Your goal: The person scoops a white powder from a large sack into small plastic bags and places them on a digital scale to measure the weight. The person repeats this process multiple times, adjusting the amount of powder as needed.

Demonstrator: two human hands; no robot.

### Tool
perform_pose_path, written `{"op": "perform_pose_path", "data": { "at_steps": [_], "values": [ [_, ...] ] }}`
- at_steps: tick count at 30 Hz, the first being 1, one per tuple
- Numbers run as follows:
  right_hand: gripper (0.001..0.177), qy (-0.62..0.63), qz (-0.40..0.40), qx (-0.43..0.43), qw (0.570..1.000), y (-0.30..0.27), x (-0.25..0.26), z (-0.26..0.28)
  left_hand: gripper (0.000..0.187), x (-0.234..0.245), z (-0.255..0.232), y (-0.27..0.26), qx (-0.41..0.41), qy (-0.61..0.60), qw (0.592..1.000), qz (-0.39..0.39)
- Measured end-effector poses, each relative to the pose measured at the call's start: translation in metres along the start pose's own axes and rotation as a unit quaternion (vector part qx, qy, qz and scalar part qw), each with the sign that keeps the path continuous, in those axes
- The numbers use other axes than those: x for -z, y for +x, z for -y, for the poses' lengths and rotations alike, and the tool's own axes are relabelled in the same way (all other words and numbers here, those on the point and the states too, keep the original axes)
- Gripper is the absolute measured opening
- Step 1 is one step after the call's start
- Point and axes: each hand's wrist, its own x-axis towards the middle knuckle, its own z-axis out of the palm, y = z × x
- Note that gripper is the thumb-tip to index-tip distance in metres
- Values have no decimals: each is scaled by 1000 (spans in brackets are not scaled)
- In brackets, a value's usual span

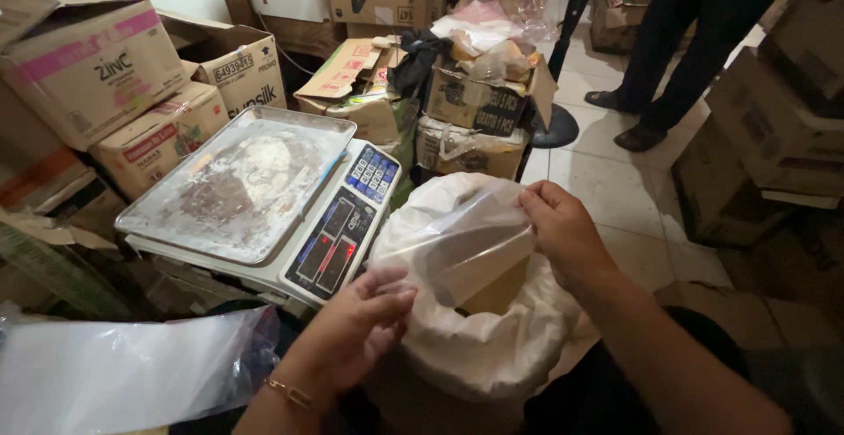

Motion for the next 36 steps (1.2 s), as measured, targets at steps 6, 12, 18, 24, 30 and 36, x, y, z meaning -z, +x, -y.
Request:
{"op": "perform_pose_path", "data": {
  "at_steps": [6, 12, 18, 24, 30, 36],
  "values": [
    [21, -274, -43, 183, 943, -10, -9, -9, 14, 4, 28, 3, -40, -78, 994, 72],
    [37, -197, 200, -50, 959, -51, -48, 23, 15, -9, 26, 6, -141, 37, 989, 31],
    [37, -300, 250, 154, 908, -87, -75, 43, 26, -33, 20, 2, -119, 4, 993, 13],
    [23, -223, 201, 120, 946, -90, -74, 46, 38, -41, 20, 12, -235, 133, 962, 33],
    [26, -265, 100, 150, 947, -89, -71, 49, 55, -49, 21, 18, -211, 171, 962, 28],
    [29, -298, 152, 290, 897, -102, -70, 35, 59, -42, 27, 30, -166, 226, 960, -12]
  ]
}}
